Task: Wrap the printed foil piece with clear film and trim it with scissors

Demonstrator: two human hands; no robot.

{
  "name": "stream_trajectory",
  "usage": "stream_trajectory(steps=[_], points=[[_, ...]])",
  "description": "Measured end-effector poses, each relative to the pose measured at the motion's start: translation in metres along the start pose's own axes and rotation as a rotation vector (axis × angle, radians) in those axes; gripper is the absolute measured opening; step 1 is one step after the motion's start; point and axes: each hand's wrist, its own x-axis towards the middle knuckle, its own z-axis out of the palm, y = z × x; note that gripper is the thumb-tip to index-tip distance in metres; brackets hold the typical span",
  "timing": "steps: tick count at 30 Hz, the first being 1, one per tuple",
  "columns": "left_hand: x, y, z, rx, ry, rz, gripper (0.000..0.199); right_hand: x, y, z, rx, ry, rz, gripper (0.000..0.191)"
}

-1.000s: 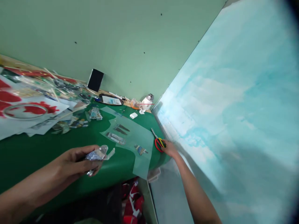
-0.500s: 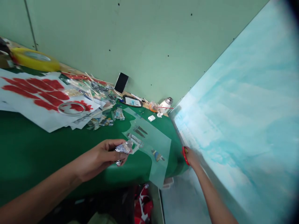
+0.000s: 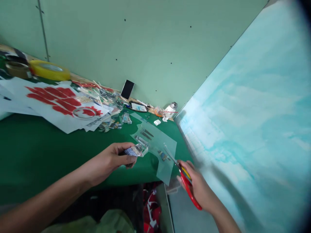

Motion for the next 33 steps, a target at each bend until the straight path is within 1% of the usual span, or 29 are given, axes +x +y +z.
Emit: stream_trajectory(steps=[2, 4, 6, 9, 11, 14, 23, 28, 33], points=[[-0.007, 0.004, 0.003, 0.077, 0.008, 0.042, 0.015, -0.009, -0.023, -0.006, -0.069, -0.06, -0.029, 0.038], [-0.013, 0.009, 0.006, 0.139, 0.007, 0.072, 0.016, -0.017, -0.041, -0.015, -0.11, -0.081, -0.04, 0.039], [-0.02, 0.014, 0.01, 0.176, -0.001, 0.093, 0.016, -0.022, -0.053, -0.023, -0.154, -0.071, -0.07, 0.045], [-0.027, 0.021, 0.016, 0.199, -0.038, 0.117, 0.017, -0.026, -0.063, -0.031, -0.221, -0.044, -0.144, 0.05], [-0.03, 0.024, 0.02, 0.204, -0.069, 0.124, 0.019, -0.028, -0.067, -0.034, -0.25, -0.042, -0.175, 0.049], [-0.032, 0.022, 0.022, 0.19, -0.086, 0.133, 0.02, -0.029, -0.07, -0.034, -0.253, -0.073, -0.172, 0.049], [-0.031, 0.001, 0.027, 0.056, -0.091, 0.136, 0.014, -0.035, -0.072, -0.028, -0.232, -0.045, -0.173, 0.048], [-0.033, 0.003, 0.033, -0.001, -0.123, 0.134, 0.014, -0.038, -0.072, -0.026, -0.224, -0.02, -0.182, 0.046], [-0.033, 0.005, 0.039, -0.031, -0.13, 0.121, 0.02, -0.038, -0.076, -0.025, -0.166, -0.078, -0.102, 0.044]])
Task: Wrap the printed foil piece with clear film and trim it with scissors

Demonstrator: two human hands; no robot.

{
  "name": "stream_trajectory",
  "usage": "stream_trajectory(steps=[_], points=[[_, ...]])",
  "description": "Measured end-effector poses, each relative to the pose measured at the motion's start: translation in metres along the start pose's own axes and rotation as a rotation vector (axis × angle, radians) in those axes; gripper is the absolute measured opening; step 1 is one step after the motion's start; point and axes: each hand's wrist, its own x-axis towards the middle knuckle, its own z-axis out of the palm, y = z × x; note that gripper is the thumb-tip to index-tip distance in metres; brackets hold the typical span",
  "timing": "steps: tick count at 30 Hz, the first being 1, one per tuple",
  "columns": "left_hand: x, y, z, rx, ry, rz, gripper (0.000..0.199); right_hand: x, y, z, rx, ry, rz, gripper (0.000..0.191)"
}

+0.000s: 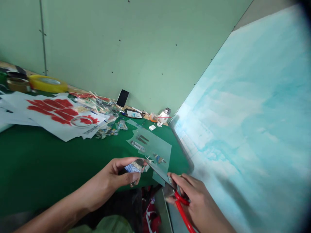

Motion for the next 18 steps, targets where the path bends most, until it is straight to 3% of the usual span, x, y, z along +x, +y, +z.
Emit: stream_trajectory(steps=[7, 12, 18], points=[[0.0006, 0.001, 0.008, -0.134, 0.039, -0.046, 0.027, 0.0025, -0.0075, 0.0042, 0.325, -0.098, 0.186, 0.041], [0.0011, 0.0031, 0.0088, -0.205, 0.017, -0.061, 0.027, 0.0074, -0.0083, 0.0036, 0.597, -0.266, 0.285, 0.043], [0.0011, 0.0049, 0.0066, -0.256, 0.02, -0.122, 0.021, 0.0069, -0.0027, 0.0004, 0.687, -0.382, 0.336, 0.044]])
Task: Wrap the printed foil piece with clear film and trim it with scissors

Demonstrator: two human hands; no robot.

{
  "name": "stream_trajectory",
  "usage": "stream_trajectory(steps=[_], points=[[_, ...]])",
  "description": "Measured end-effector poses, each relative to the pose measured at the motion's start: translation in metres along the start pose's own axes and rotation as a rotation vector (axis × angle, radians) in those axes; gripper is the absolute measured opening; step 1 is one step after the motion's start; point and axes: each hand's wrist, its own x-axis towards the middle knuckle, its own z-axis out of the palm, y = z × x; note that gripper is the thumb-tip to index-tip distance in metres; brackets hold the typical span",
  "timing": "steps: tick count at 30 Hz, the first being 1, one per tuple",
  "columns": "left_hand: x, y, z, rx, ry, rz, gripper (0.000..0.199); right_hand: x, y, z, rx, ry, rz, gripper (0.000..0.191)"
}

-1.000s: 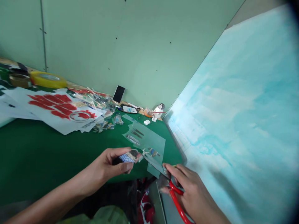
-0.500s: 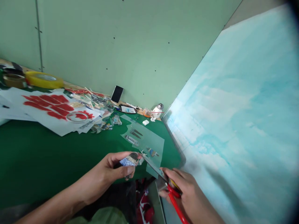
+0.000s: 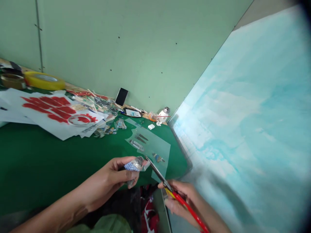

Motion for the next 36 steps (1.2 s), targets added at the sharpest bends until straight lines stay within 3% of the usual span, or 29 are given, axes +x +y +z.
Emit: stream_trajectory(steps=[6, 12, 19, 27, 32, 36], points=[[-0.002, 0.003, -0.003, 0.001, -0.004, -0.044, 0.007, 0.0, 0.008, -0.003, 0.011, -0.025, -0.01, 0.052], [-0.001, 0.002, -0.003, 0.011, -0.02, -0.026, 0.012, -0.003, -0.005, -0.003, 0.056, -0.07, -0.005, 0.045], [0.001, 0.002, -0.003, 0.004, -0.021, -0.016, 0.008, 0.001, -0.008, 0.003, -0.027, 0.005, 0.112, 0.038], [0.001, 0.0, -0.007, -0.009, -0.047, -0.078, 0.017, 0.0, 0.0, 0.002, -0.108, 0.097, 0.024, 0.042], [0.0, 0.002, -0.006, -0.063, -0.056, -0.101, 0.014, -0.002, -0.003, -0.001, -0.176, 0.09, 0.044, 0.042], [0.0, 0.007, -0.007, -0.089, -0.083, -0.122, 0.016, -0.005, -0.005, -0.005, -0.313, 0.11, -0.068, 0.029]])
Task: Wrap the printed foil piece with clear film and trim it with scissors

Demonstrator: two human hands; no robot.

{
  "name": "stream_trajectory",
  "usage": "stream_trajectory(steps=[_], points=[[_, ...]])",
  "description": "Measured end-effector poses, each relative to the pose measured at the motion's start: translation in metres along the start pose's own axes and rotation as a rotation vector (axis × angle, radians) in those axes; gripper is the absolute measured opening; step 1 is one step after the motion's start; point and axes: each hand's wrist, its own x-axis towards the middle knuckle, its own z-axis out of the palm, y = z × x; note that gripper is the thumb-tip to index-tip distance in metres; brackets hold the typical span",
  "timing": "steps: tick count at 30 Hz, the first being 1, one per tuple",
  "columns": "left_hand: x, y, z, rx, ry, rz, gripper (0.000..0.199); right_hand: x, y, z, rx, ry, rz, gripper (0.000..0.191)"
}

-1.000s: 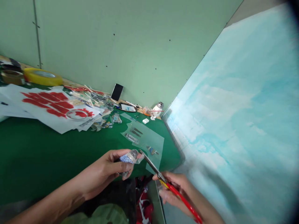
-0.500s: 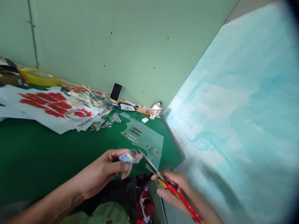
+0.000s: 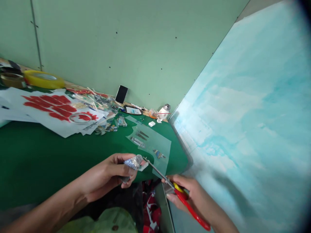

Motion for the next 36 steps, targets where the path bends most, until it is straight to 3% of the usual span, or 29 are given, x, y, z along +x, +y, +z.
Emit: stream_trajectory(steps=[5, 10, 15, 23, 30, 36], points=[[0.001, 0.002, -0.001, 0.001, -0.007, -0.046, 0.019, -0.006, 0.001, -0.013, -0.225, 0.051, -0.156, 0.036], [-0.001, 0.0, -0.002, 0.003, -0.006, -0.057, 0.017, -0.01, -0.005, -0.024, -0.397, 0.045, -0.224, 0.045], [0.0, -0.001, -0.003, 0.021, -0.002, -0.036, 0.02, -0.009, -0.004, -0.022, -0.376, 0.009, -0.24, 0.055], [0.0, -0.001, -0.005, 0.01, 0.012, -0.029, 0.018, -0.009, 0.011, -0.01, -0.369, 0.086, -0.227, 0.066], [0.001, -0.004, -0.006, 0.005, -0.017, -0.032, 0.014, -0.007, 0.011, -0.005, -0.374, 0.128, -0.198, 0.059], [0.0, -0.004, -0.004, -0.026, -0.023, -0.039, 0.01, -0.005, 0.018, -0.001, -0.437, 0.193, -0.279, 0.056]])
